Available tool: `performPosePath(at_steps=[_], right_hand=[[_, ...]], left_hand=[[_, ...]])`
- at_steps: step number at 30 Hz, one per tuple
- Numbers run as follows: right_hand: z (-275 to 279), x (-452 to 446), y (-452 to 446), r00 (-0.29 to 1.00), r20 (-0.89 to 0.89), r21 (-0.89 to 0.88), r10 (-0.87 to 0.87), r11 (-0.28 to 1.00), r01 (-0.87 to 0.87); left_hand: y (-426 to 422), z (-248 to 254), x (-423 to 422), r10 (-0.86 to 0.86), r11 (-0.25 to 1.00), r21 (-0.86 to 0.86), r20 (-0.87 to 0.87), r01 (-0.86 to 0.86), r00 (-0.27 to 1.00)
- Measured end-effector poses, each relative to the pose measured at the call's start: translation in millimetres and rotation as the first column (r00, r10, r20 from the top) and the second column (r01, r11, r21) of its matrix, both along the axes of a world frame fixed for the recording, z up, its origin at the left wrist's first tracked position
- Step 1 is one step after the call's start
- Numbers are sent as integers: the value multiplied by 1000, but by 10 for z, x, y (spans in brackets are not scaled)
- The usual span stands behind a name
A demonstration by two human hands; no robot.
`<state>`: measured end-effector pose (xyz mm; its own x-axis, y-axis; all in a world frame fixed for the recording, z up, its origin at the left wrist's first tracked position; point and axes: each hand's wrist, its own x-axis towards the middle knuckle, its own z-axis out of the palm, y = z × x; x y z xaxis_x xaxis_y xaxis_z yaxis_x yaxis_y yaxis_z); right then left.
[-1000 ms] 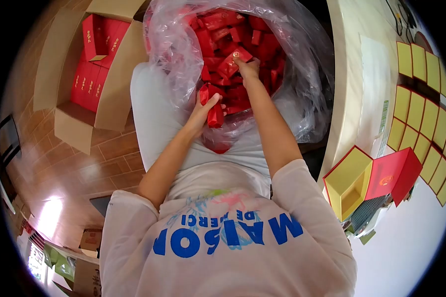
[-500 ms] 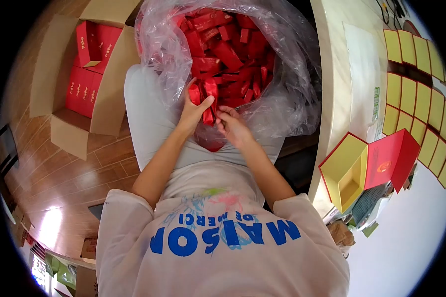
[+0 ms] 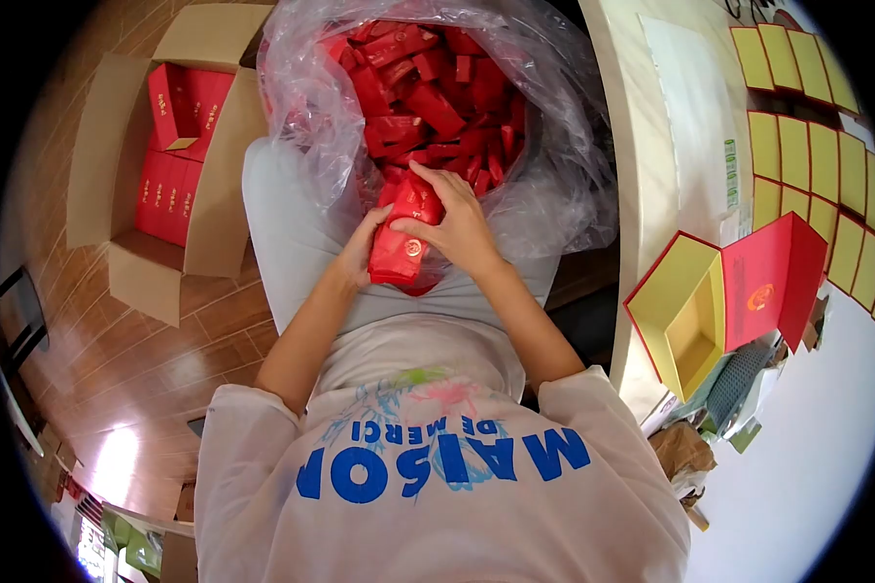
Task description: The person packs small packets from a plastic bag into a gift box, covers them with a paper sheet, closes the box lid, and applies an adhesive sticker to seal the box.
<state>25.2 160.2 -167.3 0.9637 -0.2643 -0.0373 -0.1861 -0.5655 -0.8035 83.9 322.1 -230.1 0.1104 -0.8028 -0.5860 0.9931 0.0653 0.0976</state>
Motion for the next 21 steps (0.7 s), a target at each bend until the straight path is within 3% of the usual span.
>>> performPosePath(at_steps=[3, 5, 8, 9, 10, 11, 13, 15, 18, 20, 21], right_hand=[[-34, 59, 56, 995, 72, 167, -76, 984, 63], [-136, 71, 62, 984, 129, 135, -119, 986, 102], [-187, 83, 9, 963, 157, 99, -218, 974, 205], [-197, 86, -20, 953, 130, 98, -274, 960, 263], [-204, 71, -78, 972, 92, 85, -216, 974, 208], [-221, 67, -93, 975, 87, 85, -207, 976, 200], [-192, 78, -98, 985, 172, -126, 10, 992, 12], [-263, 59, -104, 990, 138, -143, 26, 990, -6], [-304, 131, -160, 999, -8, -27, 34, 999, -34], [-338, 255, -229, 965, -259, -26, 30, 999, -38], [-428, 317, -277, 965, -261, -23, 34, 999, -42]], left_hand=[[68, -4, -40, 6, 1000, 8, -27, -5, 1000], [77, -66, -56, 4, 1000, 31, -49, -2, 999], [17, -124, -20, -86, 995, -48, 81, 90, 993], [-77, -13, -11, -106, 994, -3, 212, 109, 971], [-141, 47, -15, -127, 992, 45, 338, 119, 932], [-181, 29, -17, -119, 993, 46, 334, 110, 935], [-258, -55, -4, -93, 979, 192, 714, -67, 693], [-245, -164, -15, -126, 973, 219, 753, -66, 646], [-250, -195, -38, -129, 966, 231, 817, -114, 562], [-257, -215, -19, -156, 957, 260, 837, -131, 524], [-269, -222, -5, -156, 956, 263, 836, -134, 526]])
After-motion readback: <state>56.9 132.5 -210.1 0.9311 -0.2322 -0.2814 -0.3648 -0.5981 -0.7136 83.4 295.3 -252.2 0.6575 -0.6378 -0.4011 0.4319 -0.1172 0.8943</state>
